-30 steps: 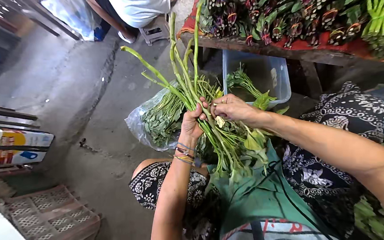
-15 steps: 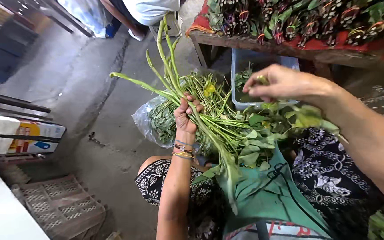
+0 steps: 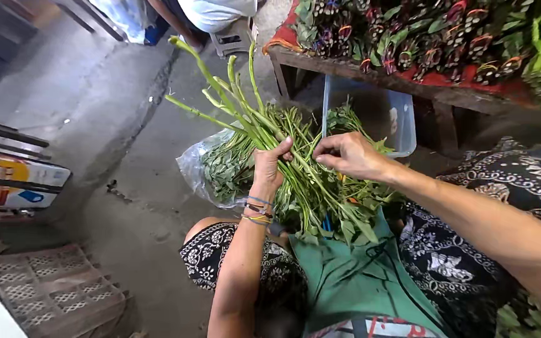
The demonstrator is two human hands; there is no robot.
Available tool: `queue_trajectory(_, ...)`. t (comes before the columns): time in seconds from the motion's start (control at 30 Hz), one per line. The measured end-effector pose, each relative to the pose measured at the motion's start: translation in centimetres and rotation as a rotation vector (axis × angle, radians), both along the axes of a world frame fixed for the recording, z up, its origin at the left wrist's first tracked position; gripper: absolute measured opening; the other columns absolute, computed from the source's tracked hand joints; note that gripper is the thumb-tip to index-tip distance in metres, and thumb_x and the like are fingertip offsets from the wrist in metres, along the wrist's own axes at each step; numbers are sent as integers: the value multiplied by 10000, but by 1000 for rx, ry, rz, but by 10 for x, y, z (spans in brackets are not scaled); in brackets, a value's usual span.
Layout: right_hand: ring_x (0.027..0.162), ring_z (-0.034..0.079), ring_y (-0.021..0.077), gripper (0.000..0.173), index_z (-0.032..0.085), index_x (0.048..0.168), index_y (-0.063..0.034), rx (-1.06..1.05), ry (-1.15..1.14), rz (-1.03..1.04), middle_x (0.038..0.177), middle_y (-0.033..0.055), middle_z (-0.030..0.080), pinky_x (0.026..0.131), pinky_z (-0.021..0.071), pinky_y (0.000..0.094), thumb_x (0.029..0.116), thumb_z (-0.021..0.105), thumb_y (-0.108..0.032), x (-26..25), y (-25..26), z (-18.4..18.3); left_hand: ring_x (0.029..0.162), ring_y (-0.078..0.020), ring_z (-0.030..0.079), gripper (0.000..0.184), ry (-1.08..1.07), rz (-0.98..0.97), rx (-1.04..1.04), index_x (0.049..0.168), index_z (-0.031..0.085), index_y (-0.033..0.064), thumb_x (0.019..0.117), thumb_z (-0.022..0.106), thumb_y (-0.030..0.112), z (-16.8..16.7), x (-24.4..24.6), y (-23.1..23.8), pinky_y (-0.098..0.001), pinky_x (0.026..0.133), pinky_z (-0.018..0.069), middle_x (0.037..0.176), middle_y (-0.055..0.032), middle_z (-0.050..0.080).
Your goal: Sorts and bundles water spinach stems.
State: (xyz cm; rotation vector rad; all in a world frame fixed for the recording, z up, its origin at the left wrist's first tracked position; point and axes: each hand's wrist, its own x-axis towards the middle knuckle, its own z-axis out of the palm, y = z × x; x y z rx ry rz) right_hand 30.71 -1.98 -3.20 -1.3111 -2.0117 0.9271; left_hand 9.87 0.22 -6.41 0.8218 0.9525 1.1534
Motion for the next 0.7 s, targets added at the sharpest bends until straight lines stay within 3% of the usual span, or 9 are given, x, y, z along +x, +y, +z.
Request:
queue_trajectory(0.13,705,683,151,174,721,1006,-58,-47,-53,42,817,55,708,687,587,358,948,747,-220,-14,-5,-9,477,-46,507,220,86,68,34,961,634,176,857,786,54,0,1,-1,-192,463,475,658,27,581)
queue_trajectory(0.27,722,703,167,107,747,1027,-55,-191,-59,3,866,76,736,718,599,376,963,719,-136,-20,-4,-13,472,-45,477,227,145,123,9,937,606,173,862,794,71,1,0,-4,-188,444,450,683,23,562)
queue_trajectory(0.43,604,666,116,86,767,1008,-35,-417,203,-100,803,68,734,579,579,278,957,723,-88,-22,0,-20,515,-36,541,136,69,90,-90,1022,652,194,929,749,172,1,-1,2,-185,502,502,674,51,584)
queue_trajectory(0.57,621,659,122,89,762,1011,-7,-471,264,-83,805,82,727,616,581,274,957,705,-48,-22,1,-21,530,-44,552,139,18,75,-157,1043,653,208,937,743,203,1,-1,4,-197,520,513,675,58,574)
queue_trajectory(0.63,657,674,125,120,758,1052,-2,-484,221,-58,832,86,728,673,595,297,967,678,-28,-19,6,-22,552,-51,565,163,23,66,-172,1065,630,209,942,737,205,3,-2,4,-207,529,527,717,51,588)
queue_trajectory(0.7,656,676,130,128,766,1063,-28,-415,146,-61,842,84,735,670,595,316,978,676,-61,-19,4,-22,645,-69,607,269,54,45,-178,1134,626,209,913,771,264,4,-5,2,-231,570,541,850,25,637)
